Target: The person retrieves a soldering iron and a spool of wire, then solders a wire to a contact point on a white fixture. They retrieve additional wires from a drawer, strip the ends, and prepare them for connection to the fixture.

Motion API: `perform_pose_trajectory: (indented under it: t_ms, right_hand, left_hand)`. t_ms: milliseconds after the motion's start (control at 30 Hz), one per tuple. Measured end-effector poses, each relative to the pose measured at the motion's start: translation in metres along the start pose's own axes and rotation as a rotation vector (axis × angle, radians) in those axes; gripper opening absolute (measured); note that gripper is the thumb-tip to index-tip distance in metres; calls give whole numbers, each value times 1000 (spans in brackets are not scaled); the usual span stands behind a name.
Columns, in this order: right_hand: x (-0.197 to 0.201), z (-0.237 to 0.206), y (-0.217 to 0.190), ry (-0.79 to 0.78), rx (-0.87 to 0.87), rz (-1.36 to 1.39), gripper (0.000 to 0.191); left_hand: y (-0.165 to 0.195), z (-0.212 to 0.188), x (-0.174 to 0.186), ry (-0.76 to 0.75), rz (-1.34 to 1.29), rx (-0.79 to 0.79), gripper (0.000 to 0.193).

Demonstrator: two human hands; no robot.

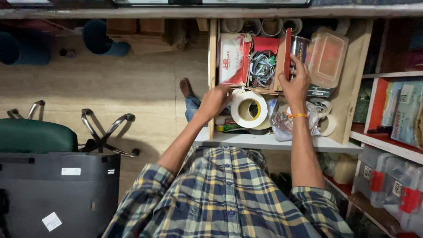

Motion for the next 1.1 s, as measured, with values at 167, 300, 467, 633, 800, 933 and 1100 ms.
perform_pose_trajectory:
  t_ms: [167, 300, 467, 633, 800, 933, 1100]
  right_hand:
    - [3, -1, -5, 28, -14, -21, 53]
    - [5, 0, -12, 45, 13, -10, 49]
    - [6, -2, -12, 42, 12, -8, 46]
    - [4, -4, -8, 21, 4, -7, 48]
    - [4, -6, -2, 17, -10, -11, 47]
    - [3, -7, 0, 20, -14, -16, 48]
    - [1, -8, -1, 9, -10, -20, 48]
  left_hand:
    - [16, 45, -13, -20, 97, -71, 11]
    - [26, 48, -27, -93, 157, -121, 14]
    - [23, 38, -34, -153, 145, -102, 19]
    - [23, 38, -35, -128, 105, -121, 19]
    - [21, 44, -38, -118, 281, -100, 21]
    - [28, 53, -33, -63, 464, -218, 32]
    - [25, 65, -29, -154, 641, -304, 39]
Point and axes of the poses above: each hand's wrist, its own z-axis towards the middle knuckle, its own x-axis out of the back of the hand, y = z × x, the point moved 9 cm from there along z, towards the middle knuckle, and after that the axes turned 11 degrees about z, right-handed, at the moved point
